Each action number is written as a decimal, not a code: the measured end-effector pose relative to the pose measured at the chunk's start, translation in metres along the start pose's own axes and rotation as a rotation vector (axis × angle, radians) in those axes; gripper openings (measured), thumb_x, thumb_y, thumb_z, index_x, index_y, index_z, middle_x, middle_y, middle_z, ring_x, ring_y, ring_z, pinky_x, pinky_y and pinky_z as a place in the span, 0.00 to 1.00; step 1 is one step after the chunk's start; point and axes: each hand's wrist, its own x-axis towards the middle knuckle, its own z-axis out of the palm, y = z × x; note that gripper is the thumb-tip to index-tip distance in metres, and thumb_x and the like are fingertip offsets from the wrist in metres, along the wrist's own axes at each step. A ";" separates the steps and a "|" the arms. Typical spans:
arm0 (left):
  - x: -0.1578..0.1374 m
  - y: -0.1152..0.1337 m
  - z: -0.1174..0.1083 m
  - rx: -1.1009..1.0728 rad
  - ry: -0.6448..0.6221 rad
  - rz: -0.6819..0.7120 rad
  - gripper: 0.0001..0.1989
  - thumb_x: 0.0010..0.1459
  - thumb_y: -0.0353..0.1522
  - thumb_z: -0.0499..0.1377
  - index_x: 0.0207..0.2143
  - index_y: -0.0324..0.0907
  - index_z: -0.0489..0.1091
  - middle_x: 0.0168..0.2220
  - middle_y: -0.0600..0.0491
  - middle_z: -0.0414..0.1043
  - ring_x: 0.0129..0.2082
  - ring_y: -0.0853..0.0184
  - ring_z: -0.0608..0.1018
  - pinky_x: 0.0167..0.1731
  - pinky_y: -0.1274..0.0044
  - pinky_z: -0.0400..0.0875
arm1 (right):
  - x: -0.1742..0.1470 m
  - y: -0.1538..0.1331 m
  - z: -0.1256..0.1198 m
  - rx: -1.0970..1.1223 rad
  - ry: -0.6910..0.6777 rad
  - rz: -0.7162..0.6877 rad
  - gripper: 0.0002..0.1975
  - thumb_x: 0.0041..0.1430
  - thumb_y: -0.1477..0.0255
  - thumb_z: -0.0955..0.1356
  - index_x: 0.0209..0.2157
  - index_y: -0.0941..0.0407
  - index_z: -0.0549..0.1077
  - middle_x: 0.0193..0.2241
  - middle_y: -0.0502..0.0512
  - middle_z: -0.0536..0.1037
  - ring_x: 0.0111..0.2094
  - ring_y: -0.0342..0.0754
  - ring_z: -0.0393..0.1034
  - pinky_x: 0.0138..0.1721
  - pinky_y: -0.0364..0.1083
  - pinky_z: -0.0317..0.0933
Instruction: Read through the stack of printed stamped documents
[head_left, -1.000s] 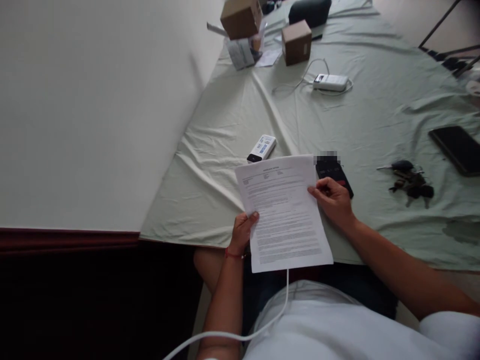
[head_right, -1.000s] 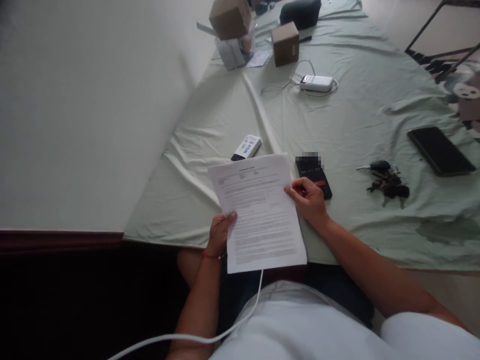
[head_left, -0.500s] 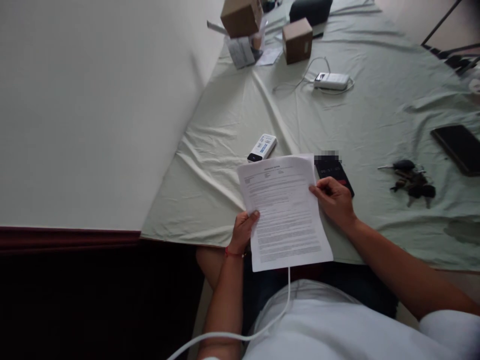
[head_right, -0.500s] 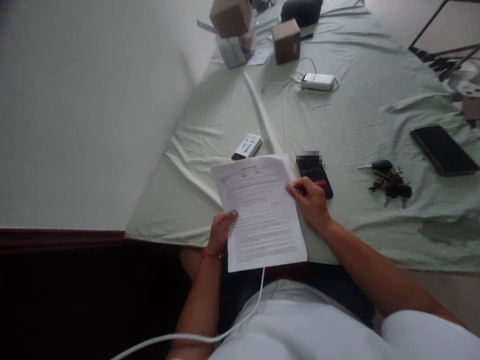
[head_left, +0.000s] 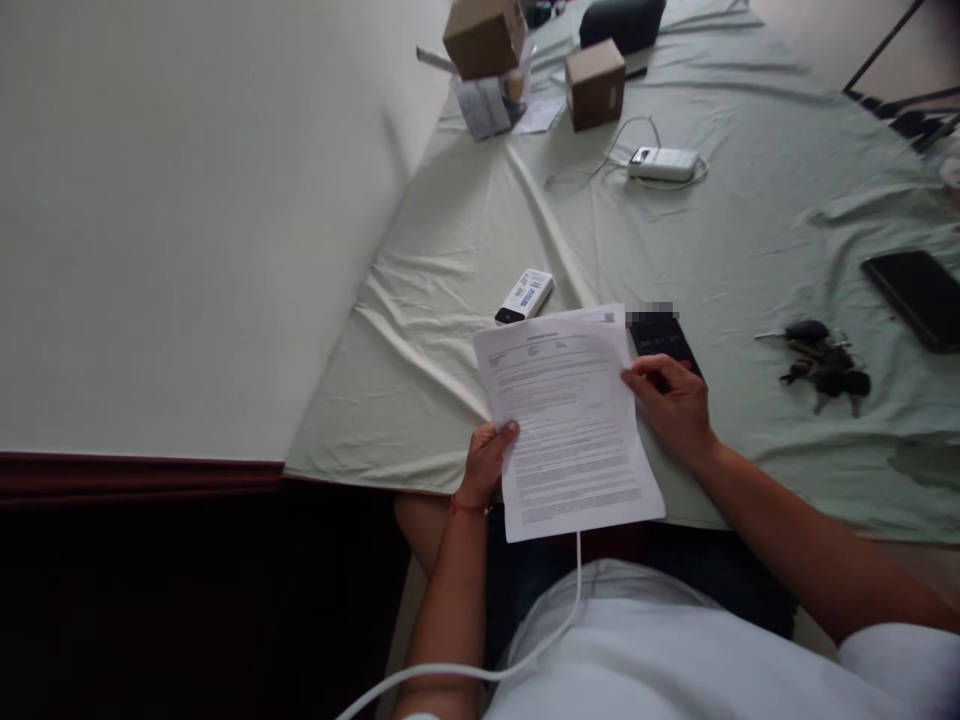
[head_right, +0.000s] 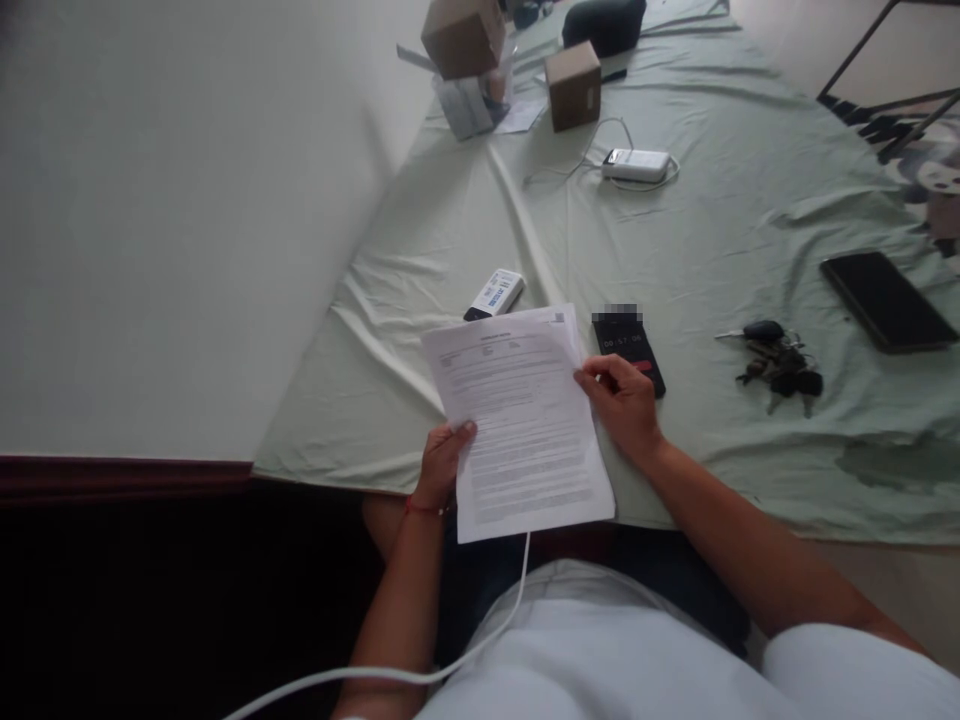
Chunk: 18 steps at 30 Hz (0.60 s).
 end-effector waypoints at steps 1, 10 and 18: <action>0.000 0.000 0.000 0.002 0.006 0.002 0.21 0.50 0.42 0.73 0.39 0.35 0.81 0.35 0.45 0.84 0.32 0.59 0.84 0.36 0.69 0.79 | 0.000 -0.001 0.000 0.004 -0.007 -0.020 0.08 0.58 0.62 0.74 0.33 0.51 0.77 0.28 0.49 0.73 0.25 0.43 0.59 0.27 0.45 0.57; 0.002 -0.002 0.000 -0.006 0.042 0.024 0.21 0.47 0.43 0.74 0.38 0.36 0.81 0.34 0.48 0.83 0.31 0.61 0.83 0.35 0.71 0.78 | 0.002 -0.005 -0.005 0.320 -0.152 0.065 0.11 0.53 0.61 0.77 0.31 0.51 0.77 0.37 0.54 0.79 0.37 0.51 0.72 0.40 0.50 0.67; 0.004 -0.006 -0.002 0.020 0.089 0.036 0.19 0.47 0.43 0.74 0.35 0.37 0.81 0.31 0.50 0.82 0.29 0.63 0.81 0.35 0.71 0.77 | 0.007 -0.009 -0.028 0.414 -0.611 0.153 0.15 0.50 0.57 0.78 0.28 0.53 0.78 0.44 0.61 0.83 0.46 0.59 0.77 0.48 0.56 0.70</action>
